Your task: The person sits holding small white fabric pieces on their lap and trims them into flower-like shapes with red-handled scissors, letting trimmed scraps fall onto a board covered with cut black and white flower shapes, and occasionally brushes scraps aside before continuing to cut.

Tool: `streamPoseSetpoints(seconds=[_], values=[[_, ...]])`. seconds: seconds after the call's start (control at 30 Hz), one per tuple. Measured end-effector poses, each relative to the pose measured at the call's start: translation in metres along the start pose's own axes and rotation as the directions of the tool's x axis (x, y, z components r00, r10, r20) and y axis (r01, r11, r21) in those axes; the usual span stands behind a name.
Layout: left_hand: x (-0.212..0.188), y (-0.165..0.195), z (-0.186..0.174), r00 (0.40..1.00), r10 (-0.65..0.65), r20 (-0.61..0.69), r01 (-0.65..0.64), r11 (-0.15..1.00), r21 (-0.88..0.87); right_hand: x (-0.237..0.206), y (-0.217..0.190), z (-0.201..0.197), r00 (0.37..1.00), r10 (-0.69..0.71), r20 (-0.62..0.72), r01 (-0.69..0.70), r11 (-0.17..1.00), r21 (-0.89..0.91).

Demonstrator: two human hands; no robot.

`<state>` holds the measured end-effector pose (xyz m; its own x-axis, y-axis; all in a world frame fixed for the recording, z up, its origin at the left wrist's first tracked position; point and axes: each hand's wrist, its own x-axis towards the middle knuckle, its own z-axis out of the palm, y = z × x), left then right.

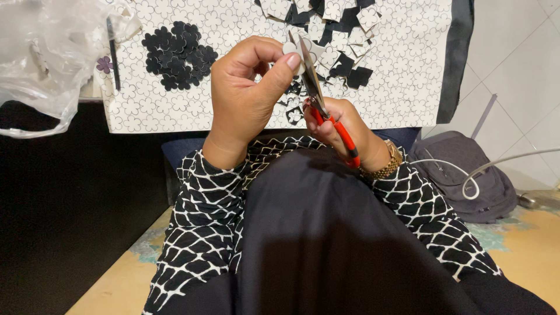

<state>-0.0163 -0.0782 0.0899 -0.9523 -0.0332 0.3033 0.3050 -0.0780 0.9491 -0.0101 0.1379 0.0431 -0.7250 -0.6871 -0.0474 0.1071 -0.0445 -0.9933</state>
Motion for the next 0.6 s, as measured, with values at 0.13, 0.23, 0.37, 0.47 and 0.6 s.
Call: streamPoseSetpoints(seconds=[0.13,0.23,0.37,0.47,0.6], values=[[0.0003,0.0003,-0.0007,1.0,-0.029,0.004,0.029,0.999,-0.018,-0.0007,0.0009,-0.0008,1.0,0.014,0.006,-0.014,1.0,0.018],[0.0011,0.0004,-0.0002,0.999,-0.002,0.054,0.001,1.0,0.027,0.0003,0.0032,-0.0001,0.999,-0.013,0.031,0.011,0.999,0.046],[0.0002,0.0005,0.001,0.994,-0.065,0.086,0.06,0.997,0.056,0.0021,0.006,0.0013,0.998,-0.054,0.034,0.052,0.998,0.047],[0.0009,0.0,-0.0001,0.994,-0.054,0.099,0.046,0.996,0.081,0.0026,0.0066,0.0015,0.999,-0.047,0.027,0.045,0.996,0.076],[0.0008,-0.0011,0.0026,0.992,-0.094,0.08,0.092,0.995,0.032,0.0017,0.0069,0.0009,0.999,-0.04,0.023,0.037,0.994,0.104]])
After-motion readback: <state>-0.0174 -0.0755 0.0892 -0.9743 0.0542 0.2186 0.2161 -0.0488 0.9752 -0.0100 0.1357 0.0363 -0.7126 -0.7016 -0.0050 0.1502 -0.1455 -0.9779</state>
